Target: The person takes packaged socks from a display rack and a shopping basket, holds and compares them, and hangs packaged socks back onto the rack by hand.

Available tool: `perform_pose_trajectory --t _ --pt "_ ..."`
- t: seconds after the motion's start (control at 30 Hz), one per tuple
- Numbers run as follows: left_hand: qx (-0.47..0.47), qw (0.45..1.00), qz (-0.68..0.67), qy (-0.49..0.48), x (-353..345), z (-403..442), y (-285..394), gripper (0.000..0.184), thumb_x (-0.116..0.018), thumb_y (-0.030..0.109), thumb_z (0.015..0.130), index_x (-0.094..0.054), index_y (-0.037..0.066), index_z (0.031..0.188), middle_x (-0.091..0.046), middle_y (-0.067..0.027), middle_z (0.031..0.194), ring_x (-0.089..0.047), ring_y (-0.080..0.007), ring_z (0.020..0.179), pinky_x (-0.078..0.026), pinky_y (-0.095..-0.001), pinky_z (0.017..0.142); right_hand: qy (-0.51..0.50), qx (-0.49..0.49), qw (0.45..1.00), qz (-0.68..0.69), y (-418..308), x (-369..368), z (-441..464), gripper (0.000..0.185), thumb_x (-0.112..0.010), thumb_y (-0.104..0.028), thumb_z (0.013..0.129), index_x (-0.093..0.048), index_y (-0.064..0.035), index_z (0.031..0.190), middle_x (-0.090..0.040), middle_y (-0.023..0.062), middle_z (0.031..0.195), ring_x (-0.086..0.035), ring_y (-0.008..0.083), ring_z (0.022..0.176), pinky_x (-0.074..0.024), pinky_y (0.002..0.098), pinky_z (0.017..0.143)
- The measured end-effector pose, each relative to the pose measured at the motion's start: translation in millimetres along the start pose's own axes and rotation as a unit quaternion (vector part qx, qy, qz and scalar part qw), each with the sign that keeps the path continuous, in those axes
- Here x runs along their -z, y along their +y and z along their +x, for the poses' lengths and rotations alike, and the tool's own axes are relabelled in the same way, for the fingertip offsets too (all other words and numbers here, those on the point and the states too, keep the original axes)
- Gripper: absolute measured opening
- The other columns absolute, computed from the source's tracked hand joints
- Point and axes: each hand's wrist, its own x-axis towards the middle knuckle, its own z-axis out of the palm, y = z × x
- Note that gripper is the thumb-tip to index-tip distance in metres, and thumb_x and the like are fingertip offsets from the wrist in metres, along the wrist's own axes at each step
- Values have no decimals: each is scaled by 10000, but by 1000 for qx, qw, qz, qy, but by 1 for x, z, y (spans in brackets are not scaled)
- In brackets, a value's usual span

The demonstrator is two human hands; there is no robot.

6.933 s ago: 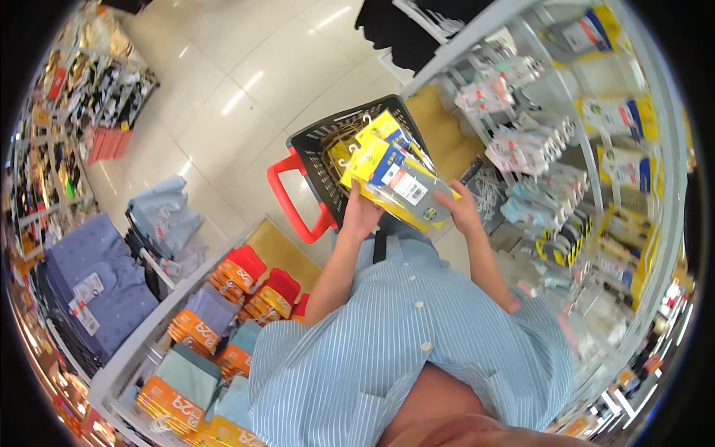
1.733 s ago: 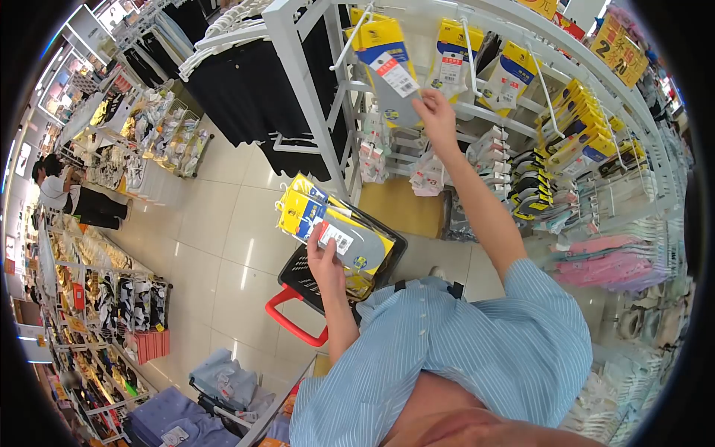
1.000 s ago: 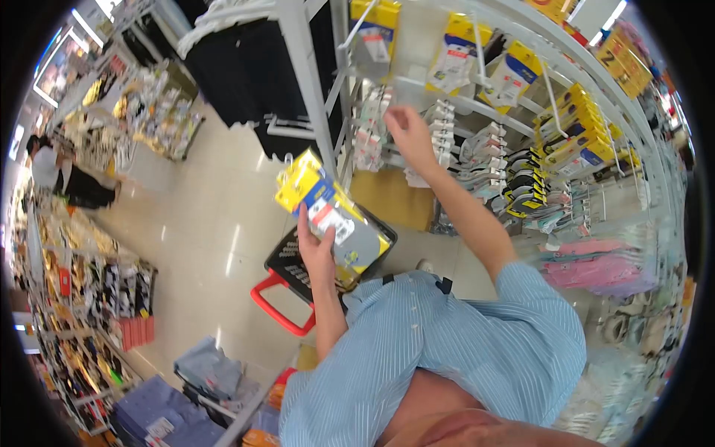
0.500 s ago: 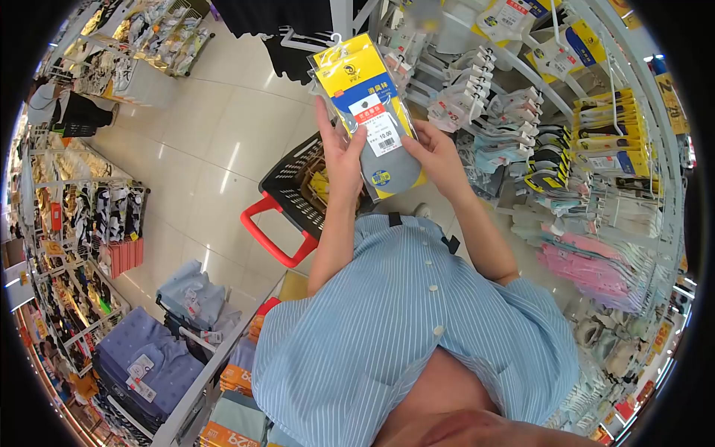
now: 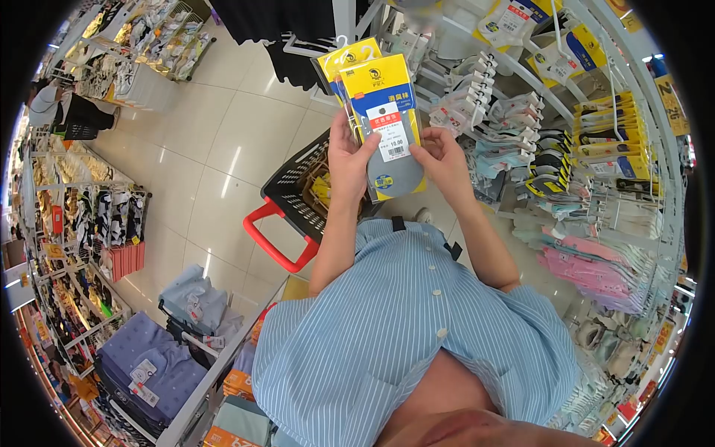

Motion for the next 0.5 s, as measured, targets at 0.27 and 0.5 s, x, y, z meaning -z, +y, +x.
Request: perform_pose_trajectory --t 0.27,0.5 --pt "29 999 0 16 3 4 -1 589 -642 -56 802 -362 -40 1320 -513 -138 1225 -528 -194 1115 -446 -324 957 -21 -35 999 10 1 2 5 278 -683 -95 825 -497 -3 1012 -599 57 926 -591 74 742 -461 216 658" --pt "15 999 34 35 11 5 -8 538 -617 -74 815 -390 -37 1302 -513 -146 1224 -545 -190 1082 -464 -306 928 8 53 998 31 -4 -4 4 210 -640 -29 838 -497 -17 992 -629 70 943 -586 81 843 -464 216 736"
